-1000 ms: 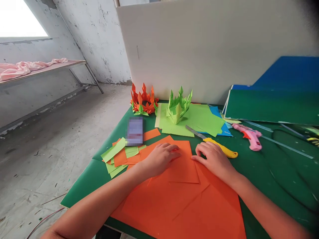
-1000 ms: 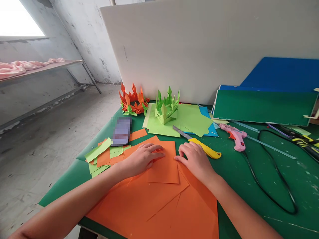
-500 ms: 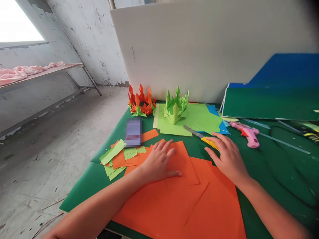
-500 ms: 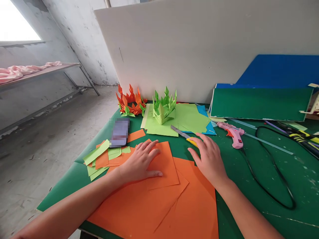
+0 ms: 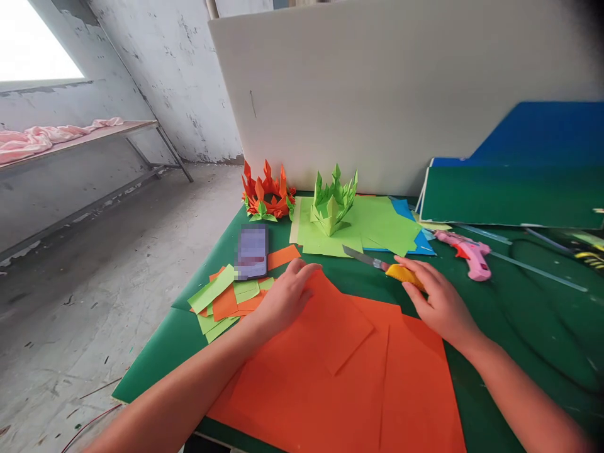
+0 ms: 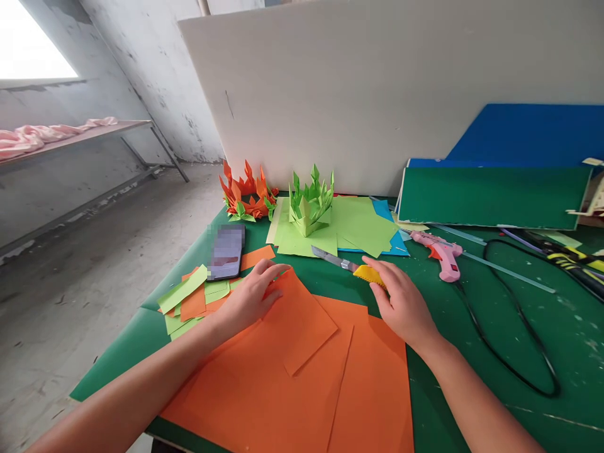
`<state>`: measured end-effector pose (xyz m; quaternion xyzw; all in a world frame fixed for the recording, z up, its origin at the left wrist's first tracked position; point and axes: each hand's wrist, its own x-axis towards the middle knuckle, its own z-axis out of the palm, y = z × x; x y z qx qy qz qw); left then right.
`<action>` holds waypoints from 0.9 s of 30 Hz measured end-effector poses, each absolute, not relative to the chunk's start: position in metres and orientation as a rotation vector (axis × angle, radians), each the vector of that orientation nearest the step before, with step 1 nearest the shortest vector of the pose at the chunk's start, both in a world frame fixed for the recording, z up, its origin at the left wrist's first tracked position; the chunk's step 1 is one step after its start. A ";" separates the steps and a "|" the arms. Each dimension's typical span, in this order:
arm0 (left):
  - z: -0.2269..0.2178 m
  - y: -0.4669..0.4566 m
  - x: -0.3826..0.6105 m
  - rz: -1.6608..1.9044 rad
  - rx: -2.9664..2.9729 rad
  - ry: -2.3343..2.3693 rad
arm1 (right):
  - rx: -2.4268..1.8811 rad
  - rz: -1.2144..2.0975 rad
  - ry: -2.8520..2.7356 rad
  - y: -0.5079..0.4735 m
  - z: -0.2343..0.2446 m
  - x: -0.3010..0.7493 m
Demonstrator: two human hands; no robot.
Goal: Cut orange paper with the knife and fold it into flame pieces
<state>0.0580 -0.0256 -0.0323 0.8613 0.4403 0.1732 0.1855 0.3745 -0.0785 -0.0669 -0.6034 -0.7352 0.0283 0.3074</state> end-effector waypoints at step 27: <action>-0.006 0.004 0.033 0.591 1.646 1.562 | -1.341 0.303 -2.333 -0.094 -0.046 0.403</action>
